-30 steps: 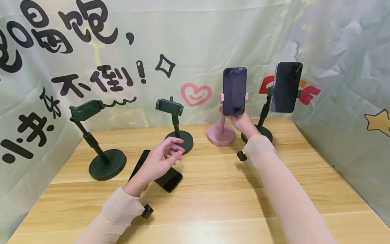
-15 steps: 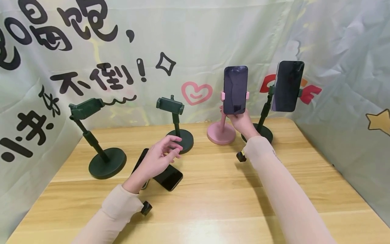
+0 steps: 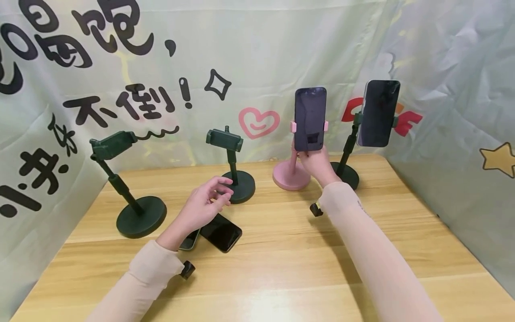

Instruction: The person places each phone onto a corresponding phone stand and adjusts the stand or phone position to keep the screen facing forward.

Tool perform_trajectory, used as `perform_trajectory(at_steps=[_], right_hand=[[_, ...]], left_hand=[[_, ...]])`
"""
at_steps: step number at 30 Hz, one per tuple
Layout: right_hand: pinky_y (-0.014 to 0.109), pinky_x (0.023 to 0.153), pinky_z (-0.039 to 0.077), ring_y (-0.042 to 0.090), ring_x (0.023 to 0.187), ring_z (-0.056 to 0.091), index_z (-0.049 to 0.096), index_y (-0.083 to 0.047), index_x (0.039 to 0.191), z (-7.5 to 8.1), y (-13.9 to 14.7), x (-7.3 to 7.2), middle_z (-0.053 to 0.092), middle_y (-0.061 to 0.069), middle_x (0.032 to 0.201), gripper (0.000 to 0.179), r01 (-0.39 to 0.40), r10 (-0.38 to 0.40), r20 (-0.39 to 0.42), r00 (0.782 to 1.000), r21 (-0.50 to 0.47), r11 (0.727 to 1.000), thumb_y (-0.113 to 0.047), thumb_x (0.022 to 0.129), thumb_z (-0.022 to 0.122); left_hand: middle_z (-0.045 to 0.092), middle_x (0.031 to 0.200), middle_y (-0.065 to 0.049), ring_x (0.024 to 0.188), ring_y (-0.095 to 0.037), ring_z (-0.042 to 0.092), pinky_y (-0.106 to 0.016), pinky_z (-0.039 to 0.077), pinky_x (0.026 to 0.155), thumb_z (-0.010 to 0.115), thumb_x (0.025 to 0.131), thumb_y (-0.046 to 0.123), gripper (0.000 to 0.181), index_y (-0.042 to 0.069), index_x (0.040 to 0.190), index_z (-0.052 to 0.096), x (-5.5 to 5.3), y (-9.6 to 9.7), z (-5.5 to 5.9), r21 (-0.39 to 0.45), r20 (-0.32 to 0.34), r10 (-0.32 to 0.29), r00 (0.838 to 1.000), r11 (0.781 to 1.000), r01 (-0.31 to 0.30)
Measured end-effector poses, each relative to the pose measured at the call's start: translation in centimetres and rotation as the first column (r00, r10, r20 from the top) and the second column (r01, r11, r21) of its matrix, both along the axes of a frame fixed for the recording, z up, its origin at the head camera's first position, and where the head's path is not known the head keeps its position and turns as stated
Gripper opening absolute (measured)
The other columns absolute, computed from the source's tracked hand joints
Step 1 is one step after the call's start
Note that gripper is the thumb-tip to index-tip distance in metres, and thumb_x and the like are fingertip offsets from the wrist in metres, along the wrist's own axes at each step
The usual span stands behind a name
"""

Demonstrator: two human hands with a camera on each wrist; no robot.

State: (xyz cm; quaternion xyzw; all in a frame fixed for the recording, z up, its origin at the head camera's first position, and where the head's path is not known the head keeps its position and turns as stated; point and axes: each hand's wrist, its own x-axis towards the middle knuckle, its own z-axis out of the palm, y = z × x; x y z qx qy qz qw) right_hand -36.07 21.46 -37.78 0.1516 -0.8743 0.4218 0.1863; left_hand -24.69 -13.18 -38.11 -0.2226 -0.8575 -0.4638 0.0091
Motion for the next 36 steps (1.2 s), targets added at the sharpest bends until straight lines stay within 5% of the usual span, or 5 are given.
perform_trajectory(at_steps=[9, 20, 23, 28, 36], right_hand=[[0.054, 0.102, 0.049, 0.038, 0.119, 0.059, 0.048, 0.002, 0.146, 0.0, -0.8, 1.3, 0.054, 0.024, 0.135, 0.038, -0.014, 0.021, -0.048, 0.999, 0.144, 0.989, -0.001, 0.108, 0.048], [0.035, 0.064, 0.042, 0.02, 0.061, 0.05, 0.065, 0.0, 0.084, 2.2, -2.7, 3.9, 0.047, 0.003, 0.061, 0.041, -0.009, -0.146, 0.35, 0.925, 0.406, 0.914, -0.031, 0.11, 0.058], [0.037, 0.068, 0.049, 0.025, 0.068, 0.059, 0.072, 0.003, 0.097, 2.8, -4.0, 4.4, 0.055, 0.004, 0.063, 0.04, -0.001, -0.144, 0.334, 0.931, 0.399, 0.917, -0.032, 0.11, 0.058], [0.054, 0.117, 0.049, 0.046, 0.137, 0.061, 0.054, 0.005, 0.153, 3.5, -5.8, 4.8, 0.079, 0.018, 0.122, 0.061, -0.039, -0.085, 0.33, 0.94, 0.353, 0.935, -0.04, 0.111, 0.056], [0.049, 0.108, 0.058, 0.031, 0.124, 0.074, 0.049, -0.005, 0.159, 3.2, -9.1, 4.5, 0.074, 0.016, 0.138, 0.064, -0.117, 0.049, 0.316, 0.948, 0.201, 0.973, -0.042, 0.109, 0.062]], left_hand=[[0.073, 0.125, -0.024, 0.093, -0.026, 0.077, -0.03, 0.06, 0.074, 0.065, 0.107, 0.01, 0.033, 0.008, 0.139, 0.061, -1.1, -1.5, 0.4, -0.026, 0.02, 0.028, 0.999, 0.999, -0.027], [0.072, 0.129, -0.024, 0.104, -0.038, 0.075, -0.034, 0.063, 0.079, 0.063, 0.109, 0.014, 0.035, 0.008, 0.142, 0.059, -3.4, -3.2, 0.7, -0.081, 0.05, 0.086, 0.995, 0.993, -0.082], [0.072, 0.129, -0.023, 0.107, -0.04, 0.074, -0.035, 0.063, 0.079, 0.063, 0.109, 0.015, 0.035, 0.008, 0.143, 0.059, -4.0, -3.5, 0.7, -0.092, 0.061, 0.101, 0.993, 0.991, -0.095], [0.07, 0.13, -0.023, 0.111, -0.042, 0.073, -0.039, 0.066, 0.08, 0.062, 0.109, 0.016, 0.036, 0.006, 0.143, 0.057, -5.0, -3.9, 0.8, -0.098, 0.087, 0.119, 0.989, 0.989, -0.111], [0.068, 0.134, -0.022, 0.117, -0.038, 0.071, -0.046, 0.064, 0.091, 0.063, 0.107, 0.017, 0.039, 0.007, 0.144, 0.057, -6.7, -4.3, 0.2, -0.183, 0.116, 0.172, 0.978, 0.972, -0.149]])
